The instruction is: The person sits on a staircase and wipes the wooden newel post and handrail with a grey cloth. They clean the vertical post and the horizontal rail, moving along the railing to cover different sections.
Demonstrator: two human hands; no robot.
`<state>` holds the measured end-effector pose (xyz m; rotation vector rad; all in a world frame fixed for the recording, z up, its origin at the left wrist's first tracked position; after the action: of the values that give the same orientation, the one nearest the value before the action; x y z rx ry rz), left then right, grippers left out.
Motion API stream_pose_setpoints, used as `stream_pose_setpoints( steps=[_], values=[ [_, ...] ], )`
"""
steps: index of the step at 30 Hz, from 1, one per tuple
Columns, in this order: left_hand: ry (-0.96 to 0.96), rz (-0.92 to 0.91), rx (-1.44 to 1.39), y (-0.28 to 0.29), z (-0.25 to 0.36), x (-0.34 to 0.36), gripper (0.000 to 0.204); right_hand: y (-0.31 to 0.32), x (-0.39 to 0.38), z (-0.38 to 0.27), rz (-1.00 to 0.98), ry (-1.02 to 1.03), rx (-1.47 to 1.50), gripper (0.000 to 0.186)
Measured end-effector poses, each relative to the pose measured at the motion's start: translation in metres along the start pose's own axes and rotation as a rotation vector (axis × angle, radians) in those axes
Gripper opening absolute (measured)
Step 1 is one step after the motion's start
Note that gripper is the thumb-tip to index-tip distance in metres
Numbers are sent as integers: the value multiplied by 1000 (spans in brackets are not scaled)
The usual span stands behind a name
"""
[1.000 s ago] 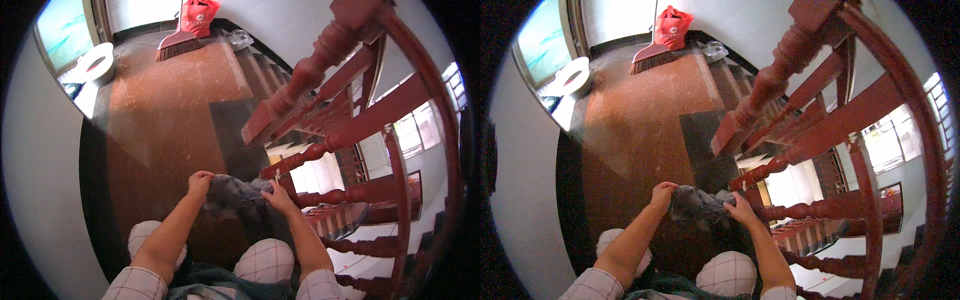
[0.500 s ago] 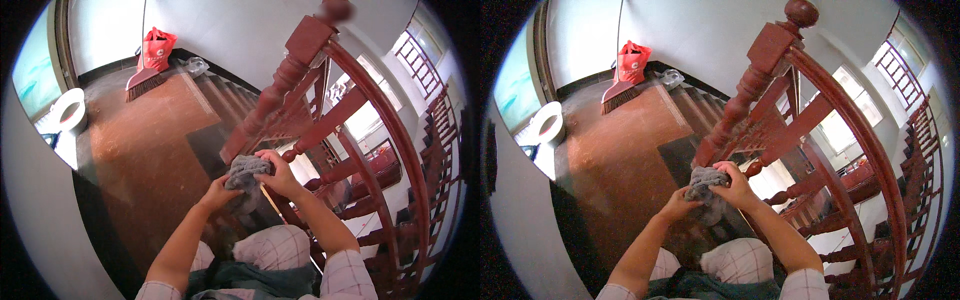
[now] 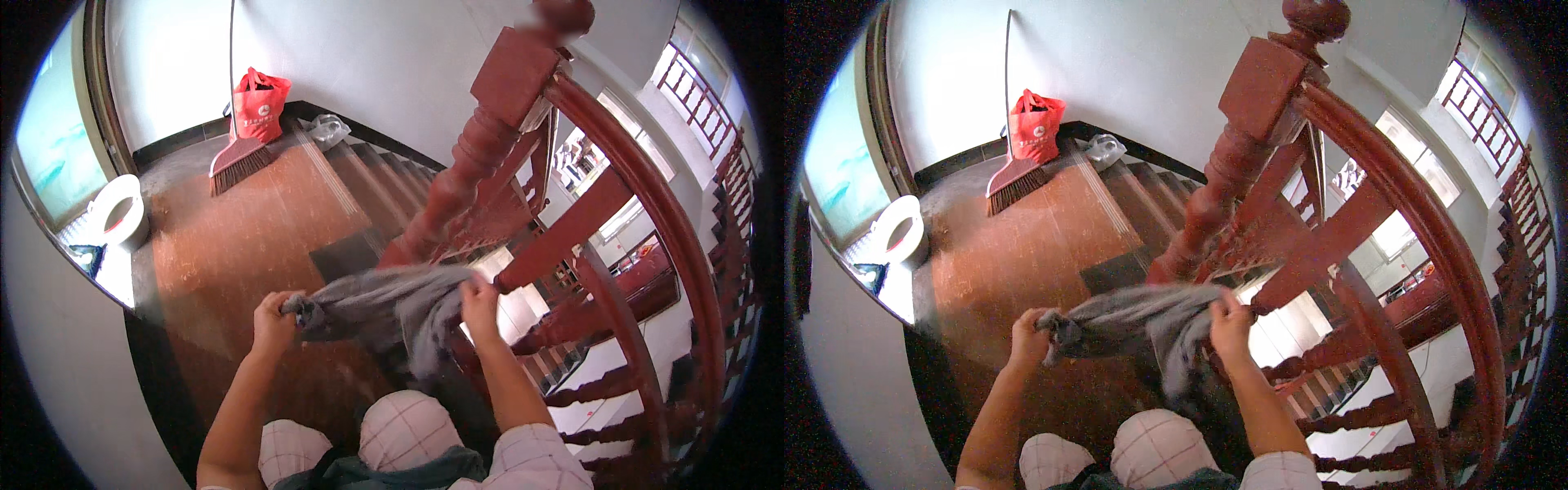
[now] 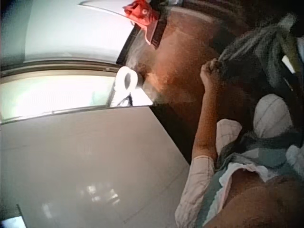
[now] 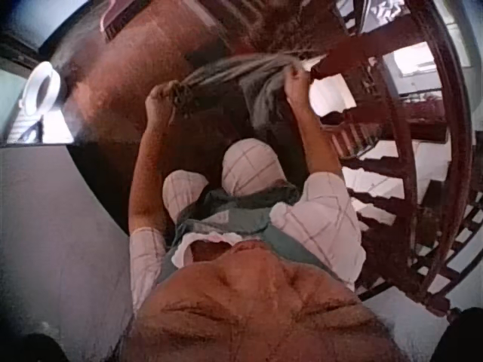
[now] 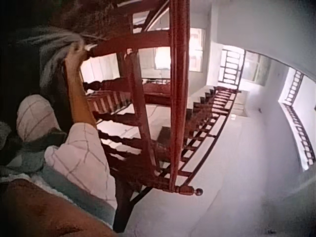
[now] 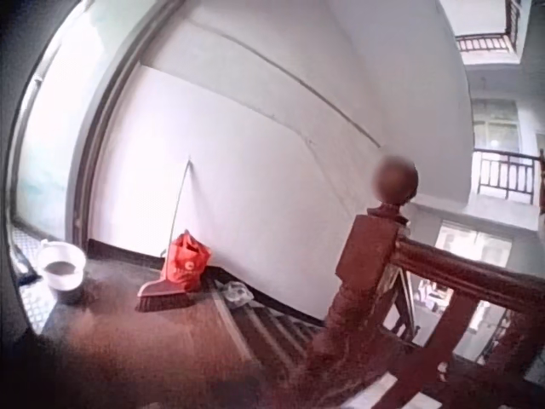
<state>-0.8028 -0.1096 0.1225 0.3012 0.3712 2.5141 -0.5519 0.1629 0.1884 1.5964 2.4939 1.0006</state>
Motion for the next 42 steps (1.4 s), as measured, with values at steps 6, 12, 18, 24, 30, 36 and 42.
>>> stream_pose_setpoints(
  steps=[6,12,18,24,30,36,42],
  values=[
    [-222,-117,-801,-57,130,79,44,31,105,-51,589,232,369,45],
    [-527,-352,-720,-152,208,141,76,-21,164,-43,406,131,453,54],
    [-455,-675,-313,-209,212,198,87,-20,186,-19,331,-128,874,54],
    [-344,-1070,-263,-216,225,225,64,-20,192,-11,354,-241,563,60],
    [-246,-1145,-193,-226,230,226,71,-20,183,-27,430,-231,614,59],
    [-295,-1368,-186,-243,213,252,69,-50,142,-40,608,89,405,64],
    [-408,-1728,-102,-263,207,273,70,-81,121,23,660,434,-223,49]
  ],
)
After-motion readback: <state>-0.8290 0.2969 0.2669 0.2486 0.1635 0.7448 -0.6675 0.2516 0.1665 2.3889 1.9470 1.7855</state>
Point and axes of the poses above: each hand's wrist, its own x-axis towards the middle knuckle, its own y-axis out of the back of the hand, z = x × y, the point moved 4 cm from there along x, towards the middle knuckle, and after that the axes turned 2 degrees about x, right-handed, at the moved point
